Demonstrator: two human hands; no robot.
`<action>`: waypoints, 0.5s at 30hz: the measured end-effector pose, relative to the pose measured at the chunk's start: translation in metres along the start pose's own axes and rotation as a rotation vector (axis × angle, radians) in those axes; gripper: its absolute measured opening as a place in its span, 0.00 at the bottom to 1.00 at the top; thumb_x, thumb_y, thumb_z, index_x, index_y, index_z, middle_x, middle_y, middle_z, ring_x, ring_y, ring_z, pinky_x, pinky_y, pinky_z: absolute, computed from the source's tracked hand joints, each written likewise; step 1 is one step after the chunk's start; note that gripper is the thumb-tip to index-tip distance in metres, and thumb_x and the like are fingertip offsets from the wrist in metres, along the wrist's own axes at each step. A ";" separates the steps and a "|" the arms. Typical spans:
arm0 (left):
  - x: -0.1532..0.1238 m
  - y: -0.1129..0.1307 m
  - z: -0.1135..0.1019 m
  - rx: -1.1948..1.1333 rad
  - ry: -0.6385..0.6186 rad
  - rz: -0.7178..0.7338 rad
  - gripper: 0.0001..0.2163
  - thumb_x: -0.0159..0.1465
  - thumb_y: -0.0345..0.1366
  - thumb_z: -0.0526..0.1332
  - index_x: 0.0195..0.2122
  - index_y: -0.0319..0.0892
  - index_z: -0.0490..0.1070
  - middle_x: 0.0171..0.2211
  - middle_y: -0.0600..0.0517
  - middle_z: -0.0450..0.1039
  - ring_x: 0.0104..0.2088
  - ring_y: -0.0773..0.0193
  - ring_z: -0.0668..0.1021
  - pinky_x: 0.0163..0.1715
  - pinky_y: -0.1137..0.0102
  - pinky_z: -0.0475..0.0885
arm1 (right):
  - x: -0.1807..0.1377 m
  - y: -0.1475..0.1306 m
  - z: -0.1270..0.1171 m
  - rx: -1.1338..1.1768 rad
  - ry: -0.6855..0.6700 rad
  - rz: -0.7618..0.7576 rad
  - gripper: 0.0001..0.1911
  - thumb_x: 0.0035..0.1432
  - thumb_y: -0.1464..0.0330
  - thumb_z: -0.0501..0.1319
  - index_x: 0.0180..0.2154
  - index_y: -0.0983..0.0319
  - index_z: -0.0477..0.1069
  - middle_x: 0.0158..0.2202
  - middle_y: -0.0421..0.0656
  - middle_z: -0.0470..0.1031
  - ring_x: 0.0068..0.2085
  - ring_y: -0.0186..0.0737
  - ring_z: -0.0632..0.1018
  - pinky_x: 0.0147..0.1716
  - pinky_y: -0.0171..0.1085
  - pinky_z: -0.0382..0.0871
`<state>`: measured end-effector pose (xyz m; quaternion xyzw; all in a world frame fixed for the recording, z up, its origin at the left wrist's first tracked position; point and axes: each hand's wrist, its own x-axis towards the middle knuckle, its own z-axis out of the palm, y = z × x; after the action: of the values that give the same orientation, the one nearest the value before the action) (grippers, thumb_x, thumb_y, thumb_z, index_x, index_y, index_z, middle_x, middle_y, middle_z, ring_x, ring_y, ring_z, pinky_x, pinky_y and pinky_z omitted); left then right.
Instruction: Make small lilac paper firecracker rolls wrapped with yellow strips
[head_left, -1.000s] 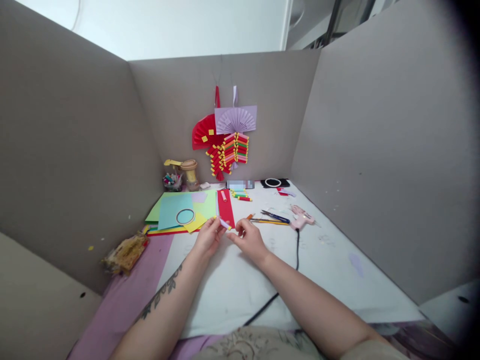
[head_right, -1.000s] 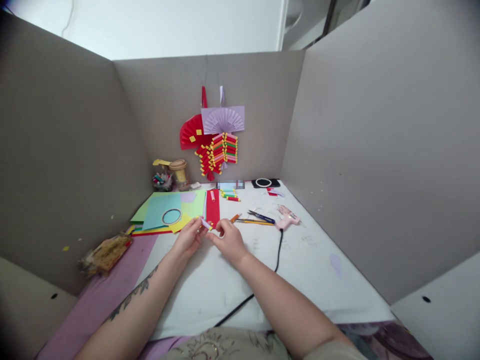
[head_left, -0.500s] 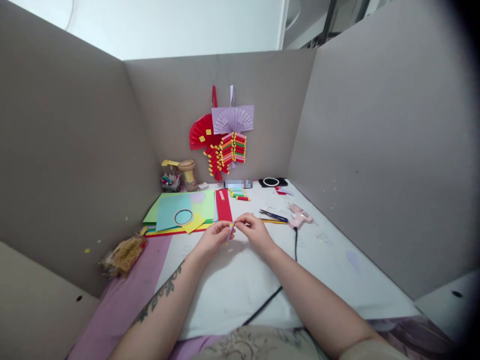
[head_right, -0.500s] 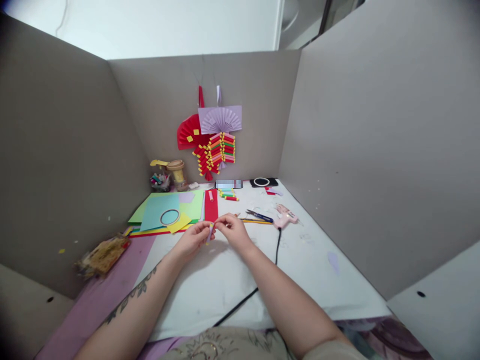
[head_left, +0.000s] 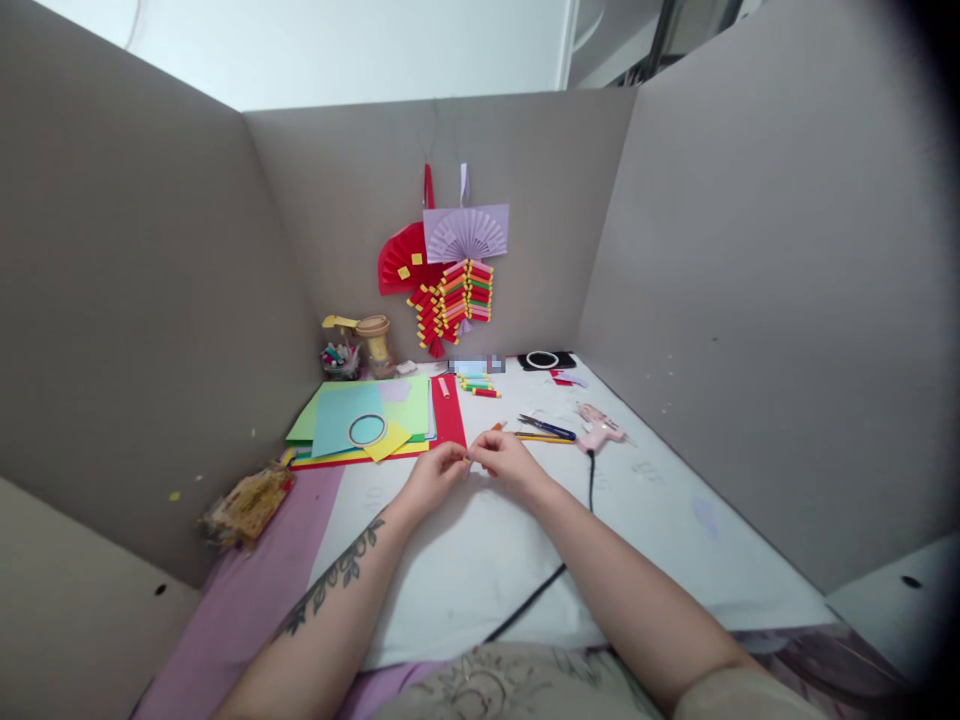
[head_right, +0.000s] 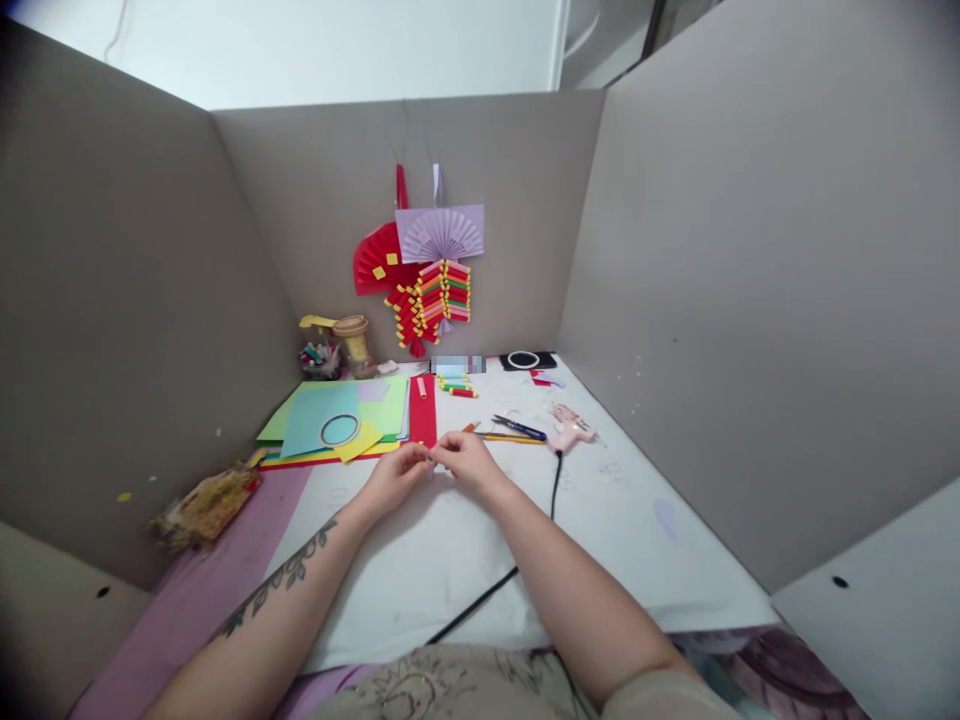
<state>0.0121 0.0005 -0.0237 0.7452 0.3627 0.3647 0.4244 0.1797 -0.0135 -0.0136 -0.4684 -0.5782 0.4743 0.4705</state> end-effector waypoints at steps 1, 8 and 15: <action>0.000 0.000 0.000 0.029 -0.008 0.004 0.06 0.58 0.34 0.57 0.34 0.39 0.70 0.29 0.52 0.73 0.30 0.65 0.73 0.32 0.72 0.66 | 0.000 0.001 0.001 -0.003 0.001 0.007 0.10 0.47 0.63 0.62 0.23 0.64 0.69 0.15 0.34 0.61 0.17 0.27 0.60 0.18 0.30 0.51; 0.002 -0.005 0.001 0.090 -0.003 -0.020 0.08 0.57 0.34 0.57 0.36 0.39 0.72 0.31 0.50 0.75 0.32 0.63 0.74 0.32 0.71 0.67 | 0.006 0.000 0.006 0.114 0.038 0.133 0.09 0.44 0.65 0.63 0.20 0.63 0.65 0.13 0.33 0.60 0.15 0.25 0.57 0.15 0.30 0.47; 0.002 -0.004 0.002 0.151 0.017 0.010 0.10 0.59 0.35 0.55 0.37 0.40 0.74 0.31 0.51 0.76 0.30 0.64 0.74 0.31 0.72 0.66 | 0.011 -0.003 0.011 0.164 0.025 0.215 0.10 0.42 0.66 0.64 0.20 0.62 0.63 0.12 0.33 0.60 0.14 0.25 0.57 0.13 0.29 0.46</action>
<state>0.0137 0.0025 -0.0273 0.7736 0.3890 0.3450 0.3622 0.1677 -0.0043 -0.0110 -0.4935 -0.4779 0.5619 0.4608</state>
